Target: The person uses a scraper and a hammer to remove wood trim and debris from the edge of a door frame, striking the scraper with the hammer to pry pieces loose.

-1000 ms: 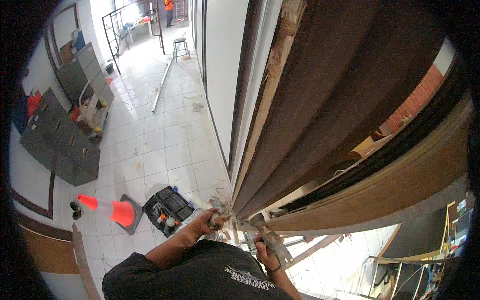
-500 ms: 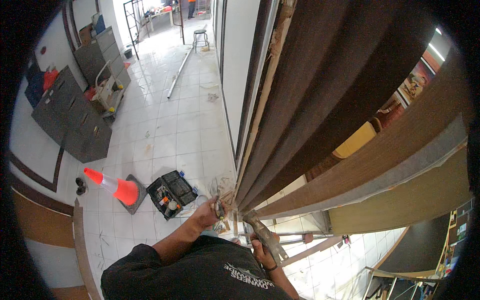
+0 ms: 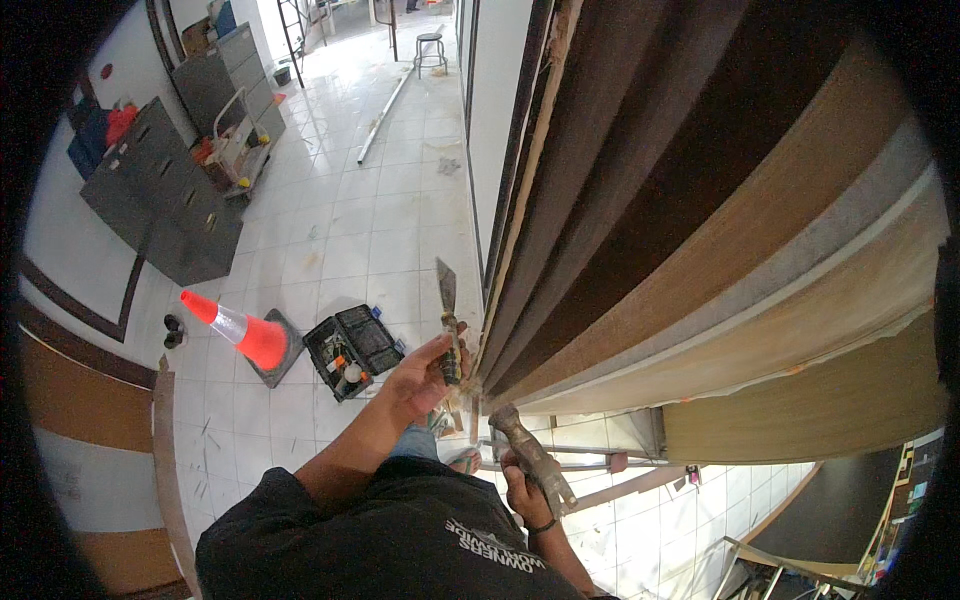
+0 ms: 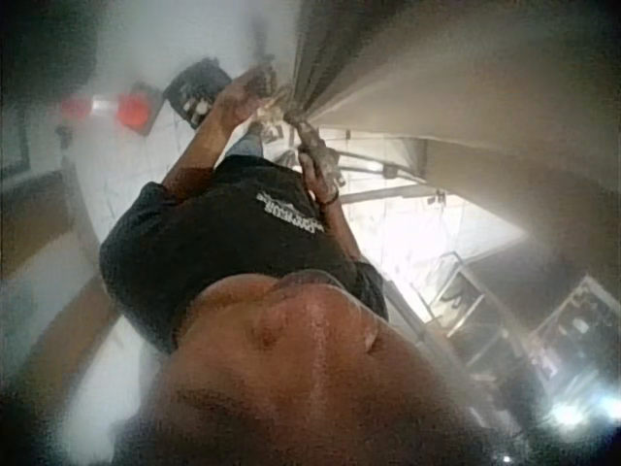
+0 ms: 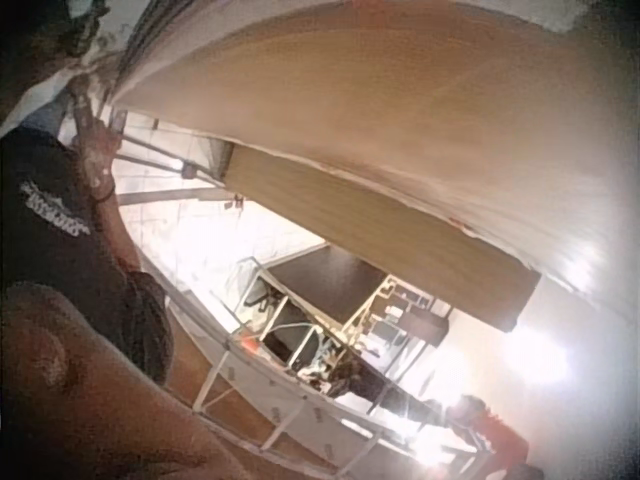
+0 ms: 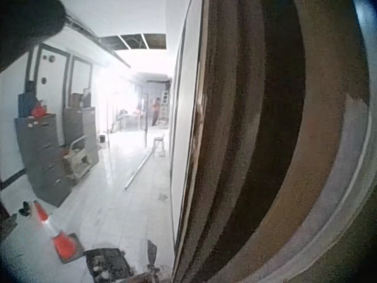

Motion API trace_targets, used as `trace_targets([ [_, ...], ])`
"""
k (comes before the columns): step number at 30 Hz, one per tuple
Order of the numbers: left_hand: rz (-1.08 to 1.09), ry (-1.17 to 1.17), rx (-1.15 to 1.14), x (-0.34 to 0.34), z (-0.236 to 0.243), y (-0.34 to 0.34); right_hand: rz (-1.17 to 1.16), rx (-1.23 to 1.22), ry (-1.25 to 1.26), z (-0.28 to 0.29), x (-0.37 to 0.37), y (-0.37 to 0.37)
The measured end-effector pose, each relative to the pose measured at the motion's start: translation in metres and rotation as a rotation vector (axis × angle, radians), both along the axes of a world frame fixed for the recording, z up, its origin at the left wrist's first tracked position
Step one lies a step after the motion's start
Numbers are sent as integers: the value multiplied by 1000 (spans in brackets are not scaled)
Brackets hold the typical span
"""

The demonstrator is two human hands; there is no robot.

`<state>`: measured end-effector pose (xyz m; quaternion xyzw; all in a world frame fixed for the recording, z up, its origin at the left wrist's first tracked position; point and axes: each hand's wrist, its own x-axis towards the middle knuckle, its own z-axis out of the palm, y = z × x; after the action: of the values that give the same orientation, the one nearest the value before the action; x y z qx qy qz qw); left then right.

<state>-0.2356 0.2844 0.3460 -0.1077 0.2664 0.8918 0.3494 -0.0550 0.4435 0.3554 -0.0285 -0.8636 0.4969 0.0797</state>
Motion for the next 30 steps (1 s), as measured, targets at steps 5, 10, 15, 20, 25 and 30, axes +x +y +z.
trace_targets([
  [5,-10,67,-105,16,-2,12,40,-89,2,-30,14,2],
  [10,46,100,-161,10,22,29,80,-159,84,-50,18,1],
  [15,41,307,-208,-9,57,36,72,-290,61,-45,20,0],
  [20,-42,446,-352,-25,63,43,62,-190,92,-67,24,-1],
  [25,143,392,-341,-13,57,59,49,-198,-9,-49,18,-3],
  [30,52,333,-257,-26,55,63,24,-126,-12,-45,7,-8],
])
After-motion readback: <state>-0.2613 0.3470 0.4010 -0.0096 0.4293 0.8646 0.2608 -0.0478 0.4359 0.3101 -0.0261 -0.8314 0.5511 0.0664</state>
